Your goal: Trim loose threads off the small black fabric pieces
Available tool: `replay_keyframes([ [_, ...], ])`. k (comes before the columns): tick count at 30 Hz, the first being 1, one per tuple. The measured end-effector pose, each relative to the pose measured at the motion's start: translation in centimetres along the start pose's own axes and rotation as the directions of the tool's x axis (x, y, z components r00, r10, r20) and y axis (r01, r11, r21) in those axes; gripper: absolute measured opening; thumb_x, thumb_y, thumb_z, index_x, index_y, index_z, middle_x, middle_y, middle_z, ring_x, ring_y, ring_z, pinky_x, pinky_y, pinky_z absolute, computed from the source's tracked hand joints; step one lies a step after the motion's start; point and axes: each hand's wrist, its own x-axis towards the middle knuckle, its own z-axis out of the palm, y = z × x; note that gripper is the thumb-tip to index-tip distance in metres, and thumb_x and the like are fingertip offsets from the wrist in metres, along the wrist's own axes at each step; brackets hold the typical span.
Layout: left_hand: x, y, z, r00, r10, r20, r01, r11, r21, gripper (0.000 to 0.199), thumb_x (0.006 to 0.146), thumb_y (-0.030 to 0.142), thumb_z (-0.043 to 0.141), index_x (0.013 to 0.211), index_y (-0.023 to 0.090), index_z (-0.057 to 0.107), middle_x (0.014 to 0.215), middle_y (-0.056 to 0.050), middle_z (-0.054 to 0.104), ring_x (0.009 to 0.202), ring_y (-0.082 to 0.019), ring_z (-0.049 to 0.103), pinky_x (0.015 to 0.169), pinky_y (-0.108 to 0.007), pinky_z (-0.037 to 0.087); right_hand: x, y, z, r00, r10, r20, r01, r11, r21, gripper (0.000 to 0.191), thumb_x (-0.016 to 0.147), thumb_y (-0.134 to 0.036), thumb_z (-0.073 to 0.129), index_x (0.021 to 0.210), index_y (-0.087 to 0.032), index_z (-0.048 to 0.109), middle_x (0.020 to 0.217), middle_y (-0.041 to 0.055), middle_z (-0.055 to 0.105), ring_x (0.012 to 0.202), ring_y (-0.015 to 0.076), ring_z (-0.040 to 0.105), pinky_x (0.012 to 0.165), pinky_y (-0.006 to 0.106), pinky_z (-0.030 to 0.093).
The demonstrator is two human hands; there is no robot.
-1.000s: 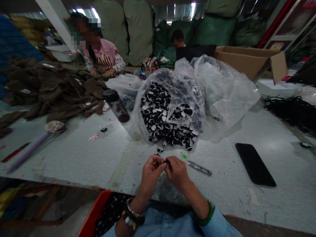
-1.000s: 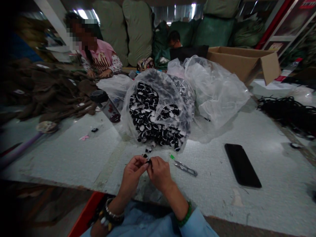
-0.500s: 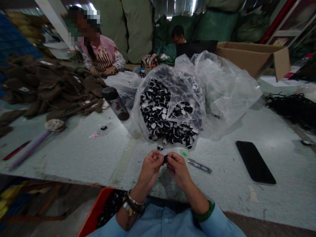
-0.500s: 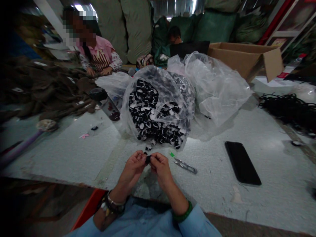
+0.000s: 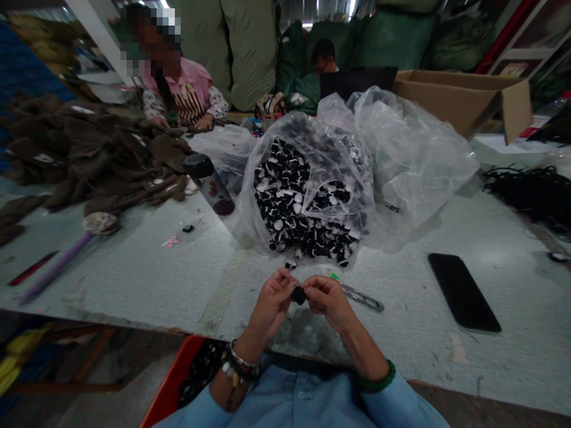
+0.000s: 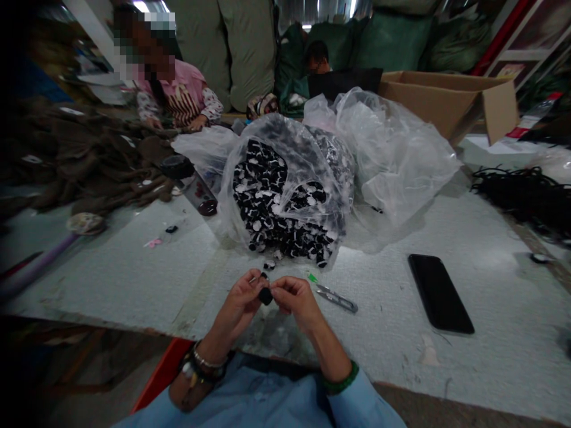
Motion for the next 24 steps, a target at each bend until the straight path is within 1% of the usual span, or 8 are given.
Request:
replay_keyframes([
  [3,-0.2,0.1,0.1,1.000,0.025,-0.007,-0.025,0.999,0.046,0.015,0.066,0.015,0.057,0.075,0.017,0.045,0.063,0.004,0.049,0.058,-0.007,0.047,0.056,-0.018,0.036,-0.1,-0.1,0.2,0.999,0.047,-0.003,-0.047,0.999,-0.026,0.015,0.063,-0.026,0.063,0.068,-0.012,0.058,0.042,-0.0072,0.042,0.033,0.0015,0.026,0.032,0.015,0.016],
  [7,-0.3,0.0,-0.3,0.999,0.052,0.000,-0.052,0.992,0.115,0.013,0.068,0.014,0.056,0.076,0.016,0.045,0.063,0.003,0.051,0.057,-0.007,0.047,0.055,-0.019,0.035,-0.3,0.0,0.3,0.989,0.139,0.046,-0.141,0.990,0.032,0.014,0.062,-0.023,0.064,0.062,-0.013,0.055,0.041,-0.0077,0.041,0.033,0.0013,0.025,0.032,0.015,0.015],
  [11,-0.4,0.3,-0.9,0.999,0.051,-0.016,-0.047,0.978,0.204,0.024,0.065,0.012,0.059,0.085,0.016,0.046,0.067,0.001,0.057,0.061,-0.009,0.052,0.059,-0.021,0.037,-0.4,0.0,0.3,0.999,0.048,-0.006,-0.048,0.997,0.059,0.015,0.062,-0.021,0.063,0.057,-0.013,0.052,0.039,-0.0081,0.039,0.032,0.0014,0.025,0.033,0.015,0.015],
  [14,-0.5,0.5,-1.2,1.000,0.012,0.004,-0.013,0.971,0.237,0.036,0.060,0.009,0.062,0.091,0.016,0.045,0.069,-0.001,0.060,0.061,-0.010,0.055,0.062,-0.023,0.038,-0.3,0.1,0.3,0.998,-0.022,-0.057,0.023,0.999,0.028,0.015,0.061,-0.021,0.063,0.056,-0.012,0.052,0.037,-0.0082,0.038,0.032,0.0015,0.026,0.033,0.015,0.016],
  [17,-0.6,0.5,-1.3,0.997,-0.056,0.052,0.044,0.978,0.205,0.041,0.059,0.009,0.063,0.095,0.016,0.043,0.063,0.001,0.058,0.057,-0.010,0.054,0.059,-0.023,0.037,-0.4,0.2,0.5,0.998,0.018,-0.064,-0.012,0.995,0.095,0.015,0.060,-0.020,0.065,0.055,-0.012,0.053,0.038,-0.0080,0.038,0.033,0.0014,0.026,0.032,0.015,0.017],
  [19,-0.7,0.5,-1.3,0.991,-0.103,0.086,0.090,0.985,0.146,0.043,0.059,0.010,0.063,0.096,0.016,0.042,0.062,0.001,0.057,0.057,-0.011,0.054,0.057,-0.022,0.037,-0.5,0.4,0.6,0.994,0.107,-0.011,-0.101,0.967,0.234,0.015,0.057,-0.020,0.066,0.055,-0.013,0.052,0.038,-0.0085,0.037,0.033,0.0007,0.023,0.031,0.013,0.014],
  [21,-0.7,0.4,-1.3,0.984,-0.128,0.126,0.117,0.989,0.087,0.044,0.058,0.012,0.065,0.095,0.016,0.042,0.061,0.001,0.056,0.056,-0.010,0.053,0.055,-0.021,0.037,-0.6,0.5,0.8,0.982,0.170,0.088,-0.190,0.913,0.361,0.016,0.054,-0.019,0.068,0.056,-0.013,0.053,0.039,-0.0088,0.036,0.032,-0.0001,0.020,0.031,0.012,0.011],
  [24,-0.8,0.4,-1.2,0.973,-0.141,0.184,0.132,0.990,0.058,0.045,0.055,0.012,0.067,0.093,0.017,0.044,0.057,0.003,0.054,0.053,-0.008,0.050,0.053,-0.019,0.036,-0.8,0.5,0.7,0.962,0.194,0.191,-0.258,0.877,0.405,0.016,0.054,-0.019,0.068,0.059,-0.013,0.054,0.041,-0.0082,0.038,0.032,-0.0008,0.019,0.030,0.012,0.010],
])
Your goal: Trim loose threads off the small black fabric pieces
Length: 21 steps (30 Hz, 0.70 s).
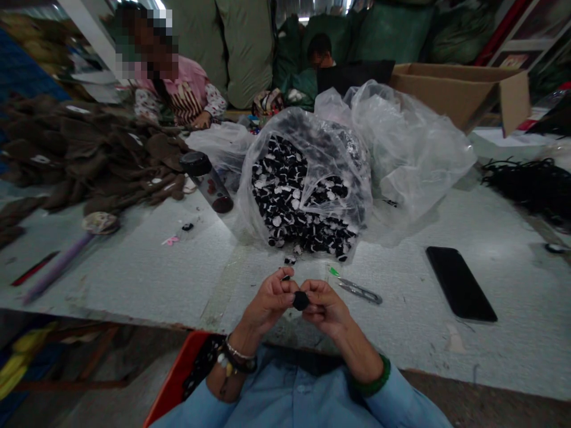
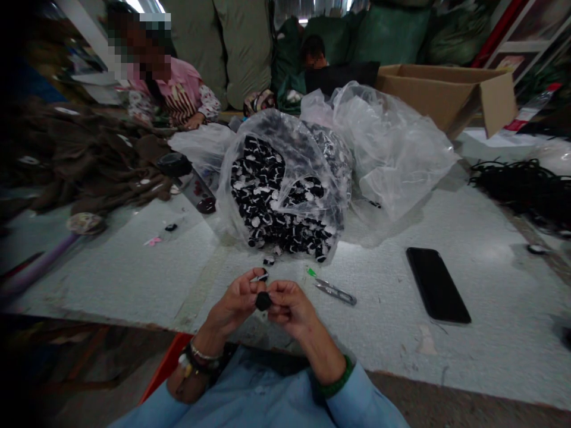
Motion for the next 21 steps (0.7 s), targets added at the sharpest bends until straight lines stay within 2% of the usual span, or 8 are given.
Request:
replay_keyframes([
  [2,0.1,0.0,0.0,1.000,-0.003,-0.012,0.003,1.000,0.001,0.044,0.053,0.013,0.068,0.090,0.017,0.045,0.056,0.004,0.053,0.052,-0.008,0.050,0.052,-0.018,0.036,-0.1,-0.2,-0.1,1.000,0.009,0.006,-0.009,0.999,-0.038,0.017,0.055,-0.021,0.068,0.060,-0.012,0.055,0.042,-0.0078,0.039,0.032,-0.0009,0.020,0.030,0.012,0.010],
  [6,0.4,0.0,0.1,0.991,-0.026,-0.128,0.026,1.000,-0.004,0.031,0.059,0.018,0.065,0.084,0.016,0.048,0.054,0.004,0.053,0.047,-0.006,0.049,0.047,-0.017,0.035,-0.3,-0.8,0.0,1.000,0.019,0.004,-0.018,0.984,-0.180,0.017,0.063,-0.025,0.063,0.061,-0.012,0.053,0.040,-0.0081,0.037,0.031,-0.0001,0.022,0.030,0.013,0.012],
  [9,0.6,0.1,0.3,0.985,-0.034,-0.171,0.036,0.999,0.010,0.027,0.060,0.016,0.064,0.083,0.015,0.050,0.057,0.002,0.057,0.050,-0.008,0.052,0.049,-0.018,0.037,-0.2,-1.1,0.1,1.000,-0.010,-0.021,0.005,0.975,-0.221,0.019,0.065,-0.028,0.061,0.061,-0.013,0.051,0.038,-0.0088,0.035,0.031,0.0001,0.021,0.030,0.013,0.012],
  [13,0.6,0.2,0.4,0.983,-0.046,-0.177,0.049,0.999,0.013,0.028,0.059,0.012,0.064,0.084,0.013,0.052,0.062,-0.001,0.060,0.055,-0.010,0.055,0.054,-0.022,0.042,0.0,-1.1,0.3,0.997,-0.019,-0.075,0.004,0.981,-0.195,0.021,0.065,-0.027,0.061,0.058,-0.013,0.048,0.039,-0.0090,0.034,0.031,0.0002,0.020,0.030,0.013,0.011],
  [17,0.8,-0.3,0.2,0.962,-0.052,-0.267,0.029,0.995,-0.092,0.031,0.058,0.011,0.064,0.086,0.016,0.051,0.063,0.002,0.060,0.058,-0.009,0.056,0.060,-0.021,0.043,0.0,-0.6,0.4,0.995,-0.050,-0.086,0.040,0.993,-0.106,0.022,0.067,-0.031,0.059,0.059,-0.013,0.049,0.041,-0.0080,0.035,0.033,0.0006,0.021,0.030,0.012,0.011],
  [21,1.0,-0.9,0.2,0.944,-0.090,-0.317,0.033,0.983,-0.181,0.031,0.058,0.011,0.064,0.085,0.018,0.050,0.064,0.003,0.059,0.057,-0.007,0.055,0.057,-0.018,0.042,-0.1,0.0,0.1,0.994,-0.087,-0.063,0.085,0.996,-0.041,0.014,0.064,-0.021,0.063,0.064,-0.013,0.051,0.043,-0.0074,0.038,0.034,0.0000,0.022,0.031,0.011,0.013],
])
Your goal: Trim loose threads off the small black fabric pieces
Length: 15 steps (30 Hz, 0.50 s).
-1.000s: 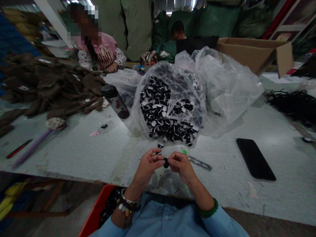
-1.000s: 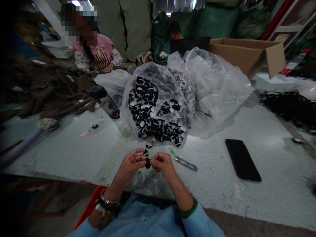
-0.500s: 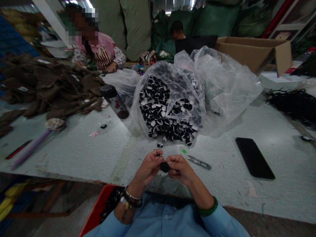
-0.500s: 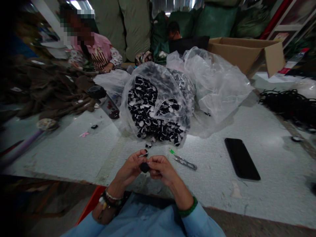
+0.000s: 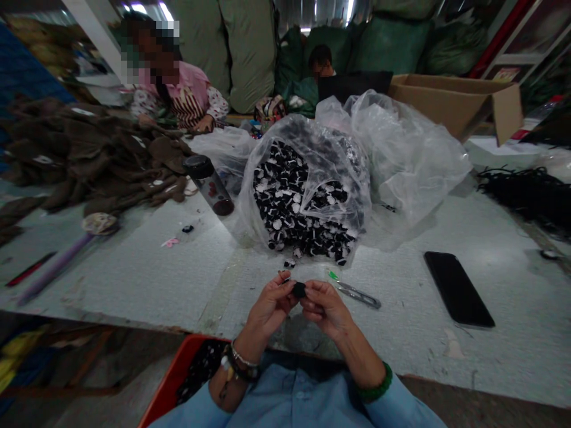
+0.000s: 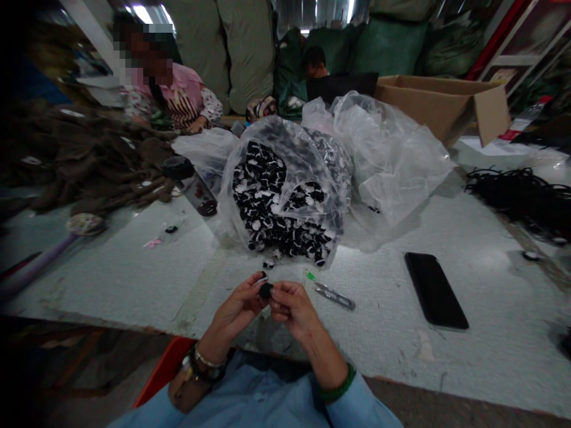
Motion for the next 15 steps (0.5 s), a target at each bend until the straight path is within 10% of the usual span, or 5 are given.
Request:
replay_keyframes([
  [15,-1.9,-0.2,0.2,0.991,0.074,0.110,-0.073,0.997,-0.010,0.042,0.055,0.003,0.064,0.092,0.016,0.047,0.067,0.001,0.059,0.054,-0.007,0.053,0.047,-0.016,0.038,-0.5,0.8,1.0,0.981,0.159,0.111,-0.189,0.915,0.356,0.016,0.070,-0.024,0.057,0.069,-0.013,0.046,0.042,-0.0101,0.032,0.030,-0.0009,0.019,0.027,0.007,0.016],
])
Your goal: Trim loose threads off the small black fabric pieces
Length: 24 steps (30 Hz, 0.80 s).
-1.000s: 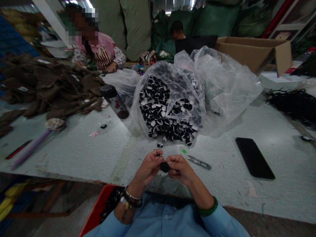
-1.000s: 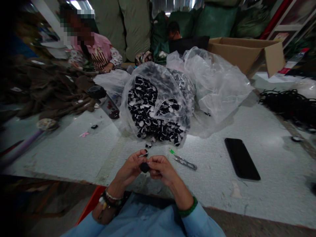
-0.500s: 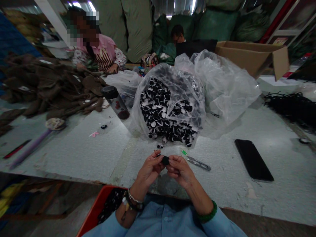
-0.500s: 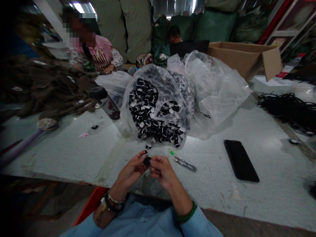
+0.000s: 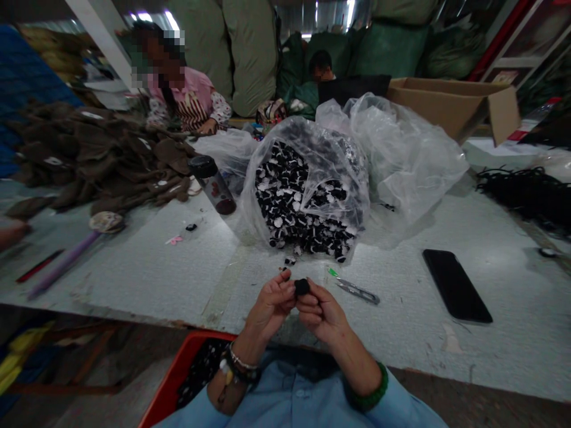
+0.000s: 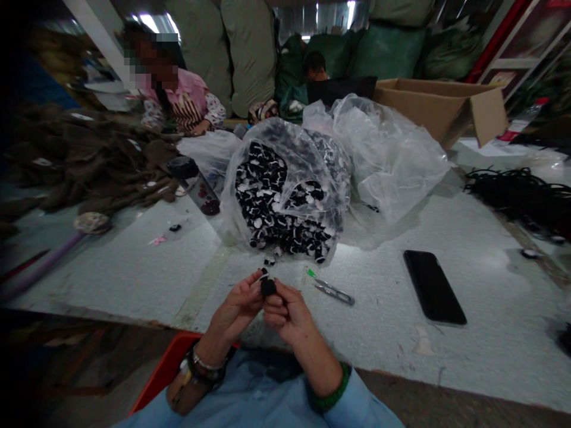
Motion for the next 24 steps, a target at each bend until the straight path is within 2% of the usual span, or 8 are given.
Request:
replay_keyframes([
  [4,-0.1,-0.9,-0.4,0.998,0.064,0.003,-0.064,0.990,0.128,0.037,0.059,0.008,0.063,0.090,0.015,0.045,0.058,0.002,0.058,0.046,-0.006,0.050,0.043,-0.015,0.035,-0.3,0.8,-1.1,0.999,-0.030,-0.035,0.031,0.999,0.033,0.017,0.070,-0.024,0.057,0.066,-0.014,0.044,0.041,-0.0103,0.033,0.030,-0.0011,0.020,0.026,0.007,0.016],
  [10,-1.2,-1.7,-1.3,0.998,-0.057,-0.038,0.055,0.997,-0.049,0.042,0.056,0.004,0.063,0.093,0.015,0.045,0.062,0.002,0.057,0.048,-0.006,0.051,0.044,-0.015,0.038,-0.8,2.0,-2.4,0.999,-0.031,-0.024,0.033,0.996,0.087,0.014,0.069,-0.021,0.057,0.068,-0.012,0.046,0.041,-0.0103,0.033,0.029,-0.0014,0.019,0.026,0.008,0.016],
  [13,-1.6,-2.2,-1.7,0.997,-0.063,-0.039,0.058,0.992,-0.108,0.041,0.057,0.004,0.062,0.093,0.015,0.046,0.062,0.003,0.056,0.047,-0.005,0.050,0.043,-0.013,0.037,-1.0,2.8,-2.5,0.999,-0.033,-0.017,0.034,0.996,0.082,0.013,0.069,-0.020,0.057,0.068,-0.012,0.047,0.041,-0.0105,0.032,0.030,-0.0011,0.018,0.026,0.008,0.015],
  [16,-2.0,-2.6,-2.0,0.996,0.008,-0.086,-0.013,0.998,-0.062,0.041,0.057,0.006,0.063,0.092,0.017,0.045,0.058,0.005,0.054,0.046,-0.004,0.049,0.043,-0.013,0.036,-1.2,3.7,-2.5,0.999,-0.045,-0.029,0.045,0.999,-0.005,0.012,0.069,-0.020,0.056,0.068,-0.013,0.047,0.042,-0.0101,0.033,0.031,-0.0008,0.018,0.028,0.008,0.015],
  [18,-2.7,-2.1,-2.3,0.991,0.066,-0.115,-0.066,0.998,0.012,0.037,0.058,0.008,0.063,0.088,0.019,0.045,0.056,0.005,0.054,0.046,-0.005,0.049,0.044,-0.013,0.036,-1.3,4.1,-2.5,0.997,-0.063,-0.046,0.054,0.985,-0.162,0.011,0.071,-0.023,0.054,0.070,-0.013,0.048,0.043,-0.0093,0.035,0.032,-0.0004,0.018,0.029,0.009,0.015],
  [20,-4.0,-0.9,-3.4,0.983,0.120,-0.135,-0.109,0.990,0.089,0.033,0.058,0.012,0.064,0.086,0.019,0.047,0.058,0.005,0.055,0.048,-0.005,0.050,0.046,-0.014,0.037,-1.2,4.0,-2.4,0.988,-0.135,-0.072,0.092,0.902,-0.422,0.013,0.073,-0.027,0.051,0.074,-0.014,0.051,0.045,-0.0080,0.039,0.032,0.0003,0.020,0.030,0.011,0.016],
  [21,-5.1,0.0,-4.3,0.978,0.143,-0.152,-0.122,0.983,0.138,0.032,0.058,0.014,0.064,0.085,0.020,0.047,0.060,0.005,0.056,0.051,-0.006,0.051,0.048,-0.015,0.038,-1.1,3.7,-2.4,0.976,-0.205,-0.079,0.124,0.811,-0.572,0.014,0.073,-0.028,0.050,0.075,-0.014,0.052,0.046,-0.0072,0.041,0.032,0.0007,0.022,0.030,0.012,0.017],
  [24,-9.6,2.6,-9.1,0.945,0.205,-0.255,-0.076,0.897,0.436,0.028,0.056,0.019,0.066,0.079,0.020,0.051,0.062,0.005,0.058,0.057,-0.009,0.053,0.052,-0.017,0.040,-0.7,2.4,-2.4,0.912,-0.409,-0.018,0.167,0.412,-0.896,0.013,0.071,-0.027,0.052,0.071,-0.014,0.054,0.047,-0.0059,0.045,0.034,0.0024,0.031,0.032,0.014,0.022],
])
